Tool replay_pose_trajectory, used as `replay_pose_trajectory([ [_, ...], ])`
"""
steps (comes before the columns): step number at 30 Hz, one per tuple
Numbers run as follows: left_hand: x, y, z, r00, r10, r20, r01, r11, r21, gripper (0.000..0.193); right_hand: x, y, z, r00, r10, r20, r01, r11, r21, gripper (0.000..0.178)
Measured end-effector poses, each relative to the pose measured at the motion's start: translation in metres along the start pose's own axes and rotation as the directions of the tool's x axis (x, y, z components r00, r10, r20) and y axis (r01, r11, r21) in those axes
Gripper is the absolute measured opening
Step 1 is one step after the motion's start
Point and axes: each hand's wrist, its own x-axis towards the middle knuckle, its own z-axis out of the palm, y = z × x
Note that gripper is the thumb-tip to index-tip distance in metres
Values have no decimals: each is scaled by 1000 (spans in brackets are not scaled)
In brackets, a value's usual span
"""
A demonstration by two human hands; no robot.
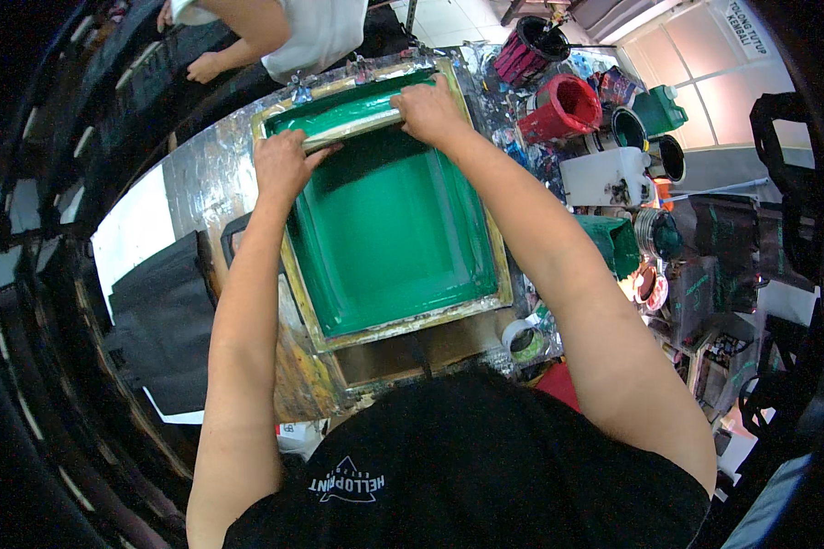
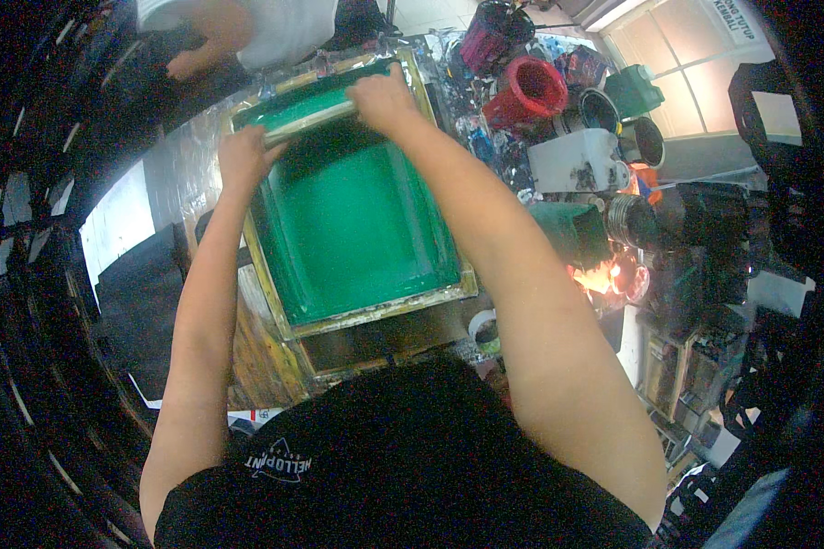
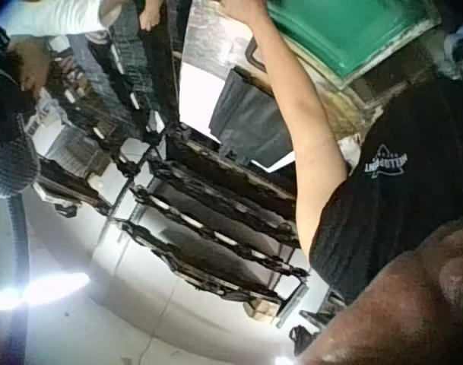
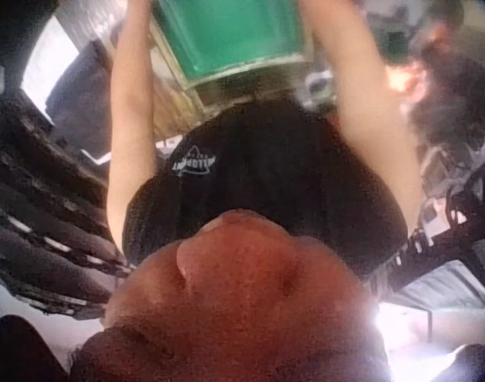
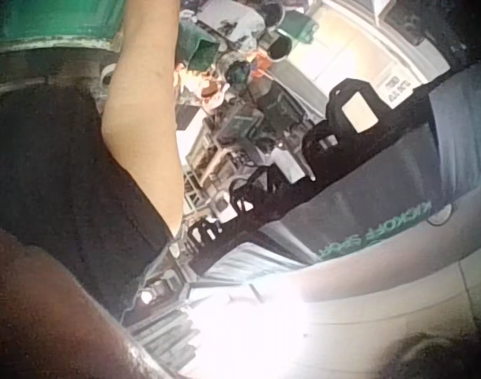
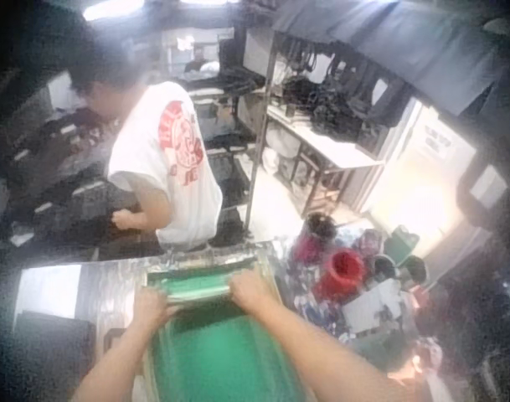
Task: The person is screen-printing logos onto black tote bags by placing a bag on the work surface, lowering a screen frame over it, and using a squeegee to spread green ink across the design.
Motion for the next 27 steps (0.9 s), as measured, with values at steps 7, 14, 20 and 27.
replay_pose_trajectory([
  [7,-75,28,-13,999,-6,-38,3,997,-78,53,-74,-36,-2,1000,-14,-4,14,999,-37,34],
  [14,-149,65,-31,1000,-10,25,12,996,-86,48,-157,-65,1,999,-16,30,15,999,38,31],
  [20,-212,100,-52,991,-39,125,50,995,-87,45,-225,-95,0,999,13,46,-16,999,46,32],
  [27,-278,127,-64,998,-5,66,15,990,-144,47,-299,-128,-4,999,31,43,-32,999,22,33],
])
